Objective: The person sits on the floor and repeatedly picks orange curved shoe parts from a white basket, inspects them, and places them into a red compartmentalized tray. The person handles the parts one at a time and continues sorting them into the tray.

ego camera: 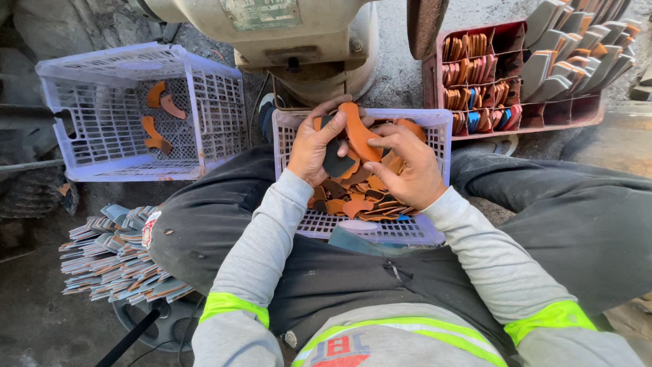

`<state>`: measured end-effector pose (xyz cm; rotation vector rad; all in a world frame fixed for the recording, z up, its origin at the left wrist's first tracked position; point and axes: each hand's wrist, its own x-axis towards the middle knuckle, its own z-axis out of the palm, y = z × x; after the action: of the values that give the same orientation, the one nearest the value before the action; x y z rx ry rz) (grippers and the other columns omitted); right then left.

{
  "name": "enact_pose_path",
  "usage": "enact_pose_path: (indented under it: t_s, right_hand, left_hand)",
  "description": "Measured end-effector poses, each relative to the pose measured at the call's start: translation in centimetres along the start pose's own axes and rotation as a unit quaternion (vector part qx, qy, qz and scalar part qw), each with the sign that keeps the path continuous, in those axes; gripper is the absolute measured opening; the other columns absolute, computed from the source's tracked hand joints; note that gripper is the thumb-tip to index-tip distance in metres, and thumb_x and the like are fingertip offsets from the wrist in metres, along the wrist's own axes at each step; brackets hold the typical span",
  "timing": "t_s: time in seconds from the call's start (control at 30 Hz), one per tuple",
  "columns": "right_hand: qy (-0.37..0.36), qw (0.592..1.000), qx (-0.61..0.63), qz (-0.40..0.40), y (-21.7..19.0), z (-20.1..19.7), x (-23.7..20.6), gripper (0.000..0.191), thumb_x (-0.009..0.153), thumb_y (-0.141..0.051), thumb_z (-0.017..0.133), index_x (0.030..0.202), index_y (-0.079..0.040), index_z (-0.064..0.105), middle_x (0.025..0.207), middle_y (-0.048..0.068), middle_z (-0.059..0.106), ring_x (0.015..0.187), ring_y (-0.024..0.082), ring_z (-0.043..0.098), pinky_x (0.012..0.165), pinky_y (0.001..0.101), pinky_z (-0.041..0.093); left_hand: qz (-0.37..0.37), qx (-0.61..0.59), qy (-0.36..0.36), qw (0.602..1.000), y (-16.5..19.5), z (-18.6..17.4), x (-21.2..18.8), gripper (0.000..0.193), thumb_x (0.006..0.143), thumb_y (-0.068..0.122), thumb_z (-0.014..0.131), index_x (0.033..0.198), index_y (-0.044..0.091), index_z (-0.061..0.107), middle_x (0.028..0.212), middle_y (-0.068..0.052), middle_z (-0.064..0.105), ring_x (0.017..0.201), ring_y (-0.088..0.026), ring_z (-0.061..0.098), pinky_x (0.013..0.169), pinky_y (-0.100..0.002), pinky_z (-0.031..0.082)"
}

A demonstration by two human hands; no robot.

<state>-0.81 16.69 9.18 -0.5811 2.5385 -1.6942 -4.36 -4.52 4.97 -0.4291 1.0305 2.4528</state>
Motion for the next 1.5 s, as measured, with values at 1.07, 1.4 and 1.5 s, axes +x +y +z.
enact_pose_path:
  t_s: [1.07,1.4,1.5]
  right_hand:
    - [-0.101,0.853,0.402,0.317,5.1,1.3,-1.1,0.023,0.103,-0.017,0.061,0.117,0.001,0.062,0.119,0.006,0.068,0.113,0.018,0.067,0.103,0.0350,0.058]
    - [-0.155,0.878,0.352,0.283,3.6,0.5,-0.2,0.034,0.102,-0.017,0.062,0.128,0.004,0.061,0.127,0.011,0.068,0.115,0.019,0.068,0.105,0.0363,0.056]
    - [-0.157,0.876,0.377,0.257,3.3,0.5,-0.2,0.036,0.101,-0.017,0.063,0.130,0.004,0.058,0.132,0.011,0.068,0.122,0.018,0.067,0.110,0.0358,0.054]
  left_hand:
    - [-0.076,0.165,0.093,0.979,-1.0,-1.7,1.1,0.037,0.093,0.017,0.072,0.125,0.000,0.068,0.107,-0.011,0.075,0.082,-0.019,0.077,0.051,-0.026,0.054]
    - [-0.112,0.077,0.083,0.987,-2.3,-3.9,2.2,0.027,0.094,0.015,0.070,0.116,-0.001,0.070,0.099,-0.008,0.073,0.073,-0.018,0.070,0.053,-0.027,0.052]
    - [-0.113,0.082,0.087,0.986,-2.4,-4.2,2.3,0.026,0.094,0.016,0.070,0.114,0.000,0.071,0.097,-0.008,0.073,0.072,-0.018,0.069,0.054,-0.028,0.054]
